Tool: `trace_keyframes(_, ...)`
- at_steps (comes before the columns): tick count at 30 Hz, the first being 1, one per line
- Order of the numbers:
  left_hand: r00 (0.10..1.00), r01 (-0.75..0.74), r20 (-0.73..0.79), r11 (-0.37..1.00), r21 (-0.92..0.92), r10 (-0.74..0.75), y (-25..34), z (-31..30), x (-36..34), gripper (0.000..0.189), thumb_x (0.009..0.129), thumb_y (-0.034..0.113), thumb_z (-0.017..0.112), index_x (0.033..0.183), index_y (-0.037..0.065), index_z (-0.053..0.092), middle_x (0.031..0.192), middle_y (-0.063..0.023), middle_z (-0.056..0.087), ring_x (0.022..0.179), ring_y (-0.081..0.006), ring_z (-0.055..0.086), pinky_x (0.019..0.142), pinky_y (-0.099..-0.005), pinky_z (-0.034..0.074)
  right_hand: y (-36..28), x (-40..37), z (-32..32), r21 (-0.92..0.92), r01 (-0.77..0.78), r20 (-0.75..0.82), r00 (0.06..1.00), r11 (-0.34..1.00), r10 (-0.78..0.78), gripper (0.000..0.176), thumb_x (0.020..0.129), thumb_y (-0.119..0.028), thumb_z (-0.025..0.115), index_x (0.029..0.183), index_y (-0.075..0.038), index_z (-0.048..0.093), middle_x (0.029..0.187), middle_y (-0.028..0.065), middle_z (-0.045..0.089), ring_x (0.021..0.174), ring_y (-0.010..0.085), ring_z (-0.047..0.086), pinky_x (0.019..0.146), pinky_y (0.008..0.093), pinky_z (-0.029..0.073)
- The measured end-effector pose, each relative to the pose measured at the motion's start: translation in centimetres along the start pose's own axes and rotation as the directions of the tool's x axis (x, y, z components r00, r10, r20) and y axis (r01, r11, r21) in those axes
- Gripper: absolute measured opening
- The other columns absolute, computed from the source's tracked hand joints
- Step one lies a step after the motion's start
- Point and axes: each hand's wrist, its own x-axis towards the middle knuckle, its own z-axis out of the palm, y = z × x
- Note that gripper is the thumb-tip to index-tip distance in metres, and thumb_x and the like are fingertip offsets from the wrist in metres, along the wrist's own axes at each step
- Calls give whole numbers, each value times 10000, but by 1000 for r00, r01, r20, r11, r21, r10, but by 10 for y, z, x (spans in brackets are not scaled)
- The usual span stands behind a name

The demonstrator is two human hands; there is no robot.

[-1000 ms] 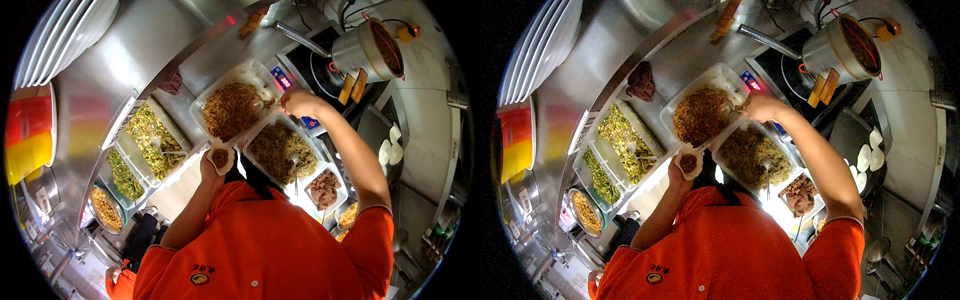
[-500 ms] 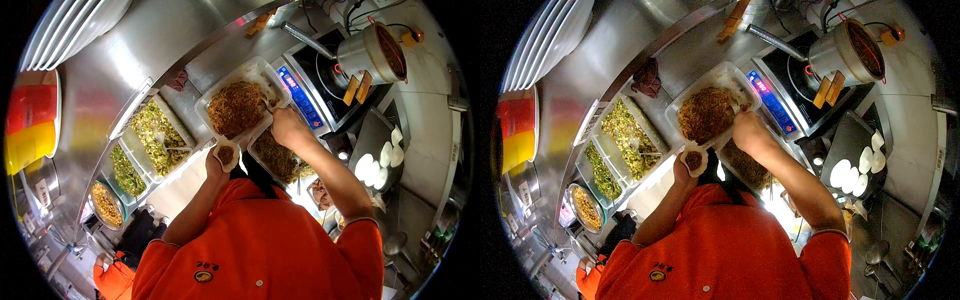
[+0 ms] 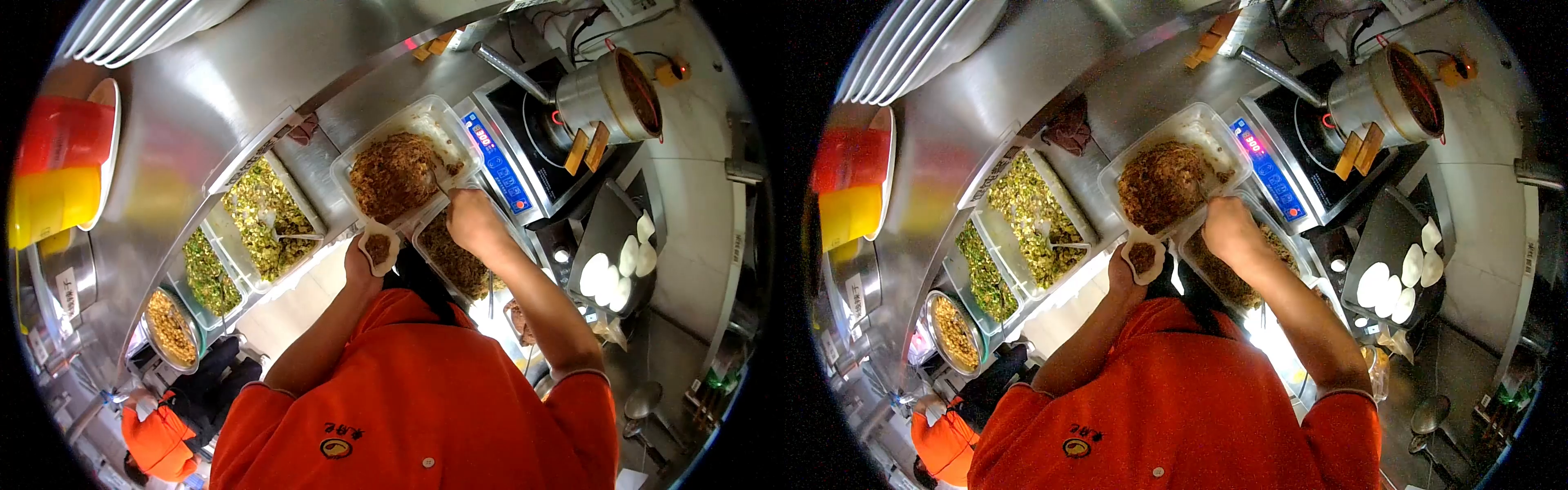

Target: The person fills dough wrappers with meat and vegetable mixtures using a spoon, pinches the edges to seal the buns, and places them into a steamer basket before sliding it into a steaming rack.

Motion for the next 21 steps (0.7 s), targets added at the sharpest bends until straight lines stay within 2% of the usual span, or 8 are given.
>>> trace_keyframes(4, 995, 21, -95, 1000, 16, -20, 2, 13, -4, 367, 1108, 288, 390, 1227, 32, 625, 1110, -120, 711, 987, -279, 706, 855, -424, 607, -21, -12, -8, 108, -60, 47, 997, 992, 56, 192, 874, -35, 640, 905, 136, 723, 937, 360, 703, 927, 472, 727, 856, 486, 608)
trace_keyframes(6, 993, 29, -118, 1000, 5, -28, 3, 15, -2, 370, 1110, 290, 385, 1230, 34, 624, 1114, -117, 710, 993, -277, 706, 859, -423, 608, -24, -5, 18, 79, -28, 144, 989, 997, 17, 185, 887, -14, 608, 1013, 87, 698, 926, 348, 698, 908, 460, 720, 869, 479, 597)
trace_keyframes(8, 989, 33, -145, 999, -5, -34, 3, 12, 0, 374, 1112, 293, 380, 1233, 36, 623, 1117, -115, 709, 999, -275, 706, 864, -421, 608, -26, -6, 31, 77, 31, 129, 991, 997, -41, 177, 893, -18, 595, 1001, 78, 697, 913, 352, 685, 904, 487, 702, 848, 493, 583)
trace_keyframes(10, 996, 12, -89, 1000, -22, -14, 2, 5, 3, 370, 1113, 303, 389, 1228, 41, 625, 1127, -109, 707, 1012, -269, 702, 865, -419, 609, -25, -12, 33, 281, 59, -70, 997, 958, -41, 171, 886, -14, 602, 1004, 70, 691, 934, 346, 679, 919, 506, 682, 840, 506, 569)
trace_keyframes(14, 989, 17, -145, 999, -29, -21, 4, 16, -6, 358, 1113, 310, 406, 1212, 47, 628, 1133, -106, 705, 1016, -266, 700, 867, -419, 609, -14, -9, 27, 179, 173, -228, 965, 968, -131, 305, 871, 18, 595, 1164, 66, 661, 946, 337, 684, 933, 516, 671, 836, 519, 564)
trace_keyframes(16, 990, 32, -133, 998, -51, -39, 4, 11, -2, 347, 1111, 310, 418, 1205, 54, 633, 1131, -101, 705, 1008, -266, 700, 867, -419, 609, -22, -1, 33, 38, 145, -206, 969, 989, -135, 384, 875, 27, 564, 1250, 92, 616, 952, 339, 690, 881, 502, 692, 815, 527, 577)
trace_keyframes(18, 990, 37, -135, 997, -66, -46, 6, 13, -2, 351, 1111, 314, 417, 1205, 53, 633, 1128, -100, 706, 1002, -265, 700, 865, -418, 609, -28, 4, 40, -234, 163, 58, 986, 959, -154, 436, 879, 19, 540, 1301, 124, 576, 973, 345, 695, 828, 476, 715, 784, 532, 591)
trace_keyframes(21, 989, 42, -142, 997, -61, -50, 5, 12, -1, 363, 1112, 324, 411, 1203, 54, 636, 1122, -98, 708, 993, -263, 701, 860, -418, 609, -32, -7, 46, -249, 203, 12, 978, 947, -207, 519, 878, 5, 532, 1380, 139, 516, 907, 343, 698, 796, 429, 734, 744, 519, 601)
